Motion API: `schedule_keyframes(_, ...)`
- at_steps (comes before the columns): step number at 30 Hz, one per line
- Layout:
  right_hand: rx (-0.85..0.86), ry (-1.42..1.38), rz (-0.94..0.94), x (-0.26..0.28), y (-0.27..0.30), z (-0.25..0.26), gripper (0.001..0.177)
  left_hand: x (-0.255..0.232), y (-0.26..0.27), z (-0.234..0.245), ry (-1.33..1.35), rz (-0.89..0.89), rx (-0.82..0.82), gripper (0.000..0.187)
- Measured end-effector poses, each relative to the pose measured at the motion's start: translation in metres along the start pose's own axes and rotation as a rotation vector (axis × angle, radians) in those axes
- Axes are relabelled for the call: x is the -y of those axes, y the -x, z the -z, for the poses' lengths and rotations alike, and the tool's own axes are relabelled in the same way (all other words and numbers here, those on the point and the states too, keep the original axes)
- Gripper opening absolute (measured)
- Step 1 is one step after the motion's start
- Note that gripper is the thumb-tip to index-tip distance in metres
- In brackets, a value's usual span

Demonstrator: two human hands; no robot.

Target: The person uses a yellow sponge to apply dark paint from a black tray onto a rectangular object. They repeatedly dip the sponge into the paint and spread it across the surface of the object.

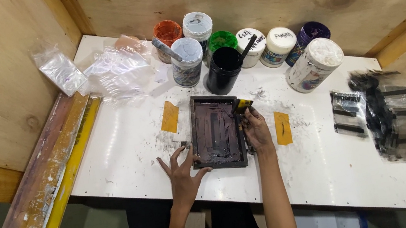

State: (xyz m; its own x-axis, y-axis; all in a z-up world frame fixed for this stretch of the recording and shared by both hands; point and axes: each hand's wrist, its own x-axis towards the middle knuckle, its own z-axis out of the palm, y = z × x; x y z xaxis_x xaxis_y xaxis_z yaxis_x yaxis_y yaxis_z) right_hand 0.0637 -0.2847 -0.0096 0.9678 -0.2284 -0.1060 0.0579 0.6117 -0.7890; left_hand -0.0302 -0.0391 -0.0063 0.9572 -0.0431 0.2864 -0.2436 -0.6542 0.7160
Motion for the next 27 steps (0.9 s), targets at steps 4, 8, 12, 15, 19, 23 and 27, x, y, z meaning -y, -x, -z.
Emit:
schedule_keyframes(4,-0.001,0.038,-0.024,0.003,0.003,-0.007,0.023,-0.004,-0.001,0.003,0.009,0.01,0.0,0.078)
schedule_keyframes(8,-0.022,0.139,-0.014,-0.009,-0.007,0.008,0.023,-0.004,-0.001,0.004,0.011,0.015,-0.004,0.077)
schedule_keyframes(12,-0.059,0.255,0.035,-0.004,-0.001,-0.005,0.022,-0.003,0.0,0.002,0.014,0.028,0.004,0.076)
schedule_keyframes(15,-0.124,0.423,0.166,-0.024,-0.017,0.017,0.022,-0.003,-0.002,0.004,0.004,0.025,0.003,0.071)
schedule_keyframes(19,-0.093,0.773,0.326,-0.018,-0.009,0.001,0.021,-0.001,-0.002,0.004,0.02,0.03,-0.004,0.067)
schedule_keyframes(23,0.021,1.229,0.541,-0.01,-0.004,-0.022,0.02,0.003,-0.001,0.002,0.047,0.047,0.008,0.073)
schedule_keyframes(27,0.108,1.461,0.595,-0.001,-0.001,-0.046,0.016,-0.002,-0.002,0.007,0.053,0.051,0.001,0.058)
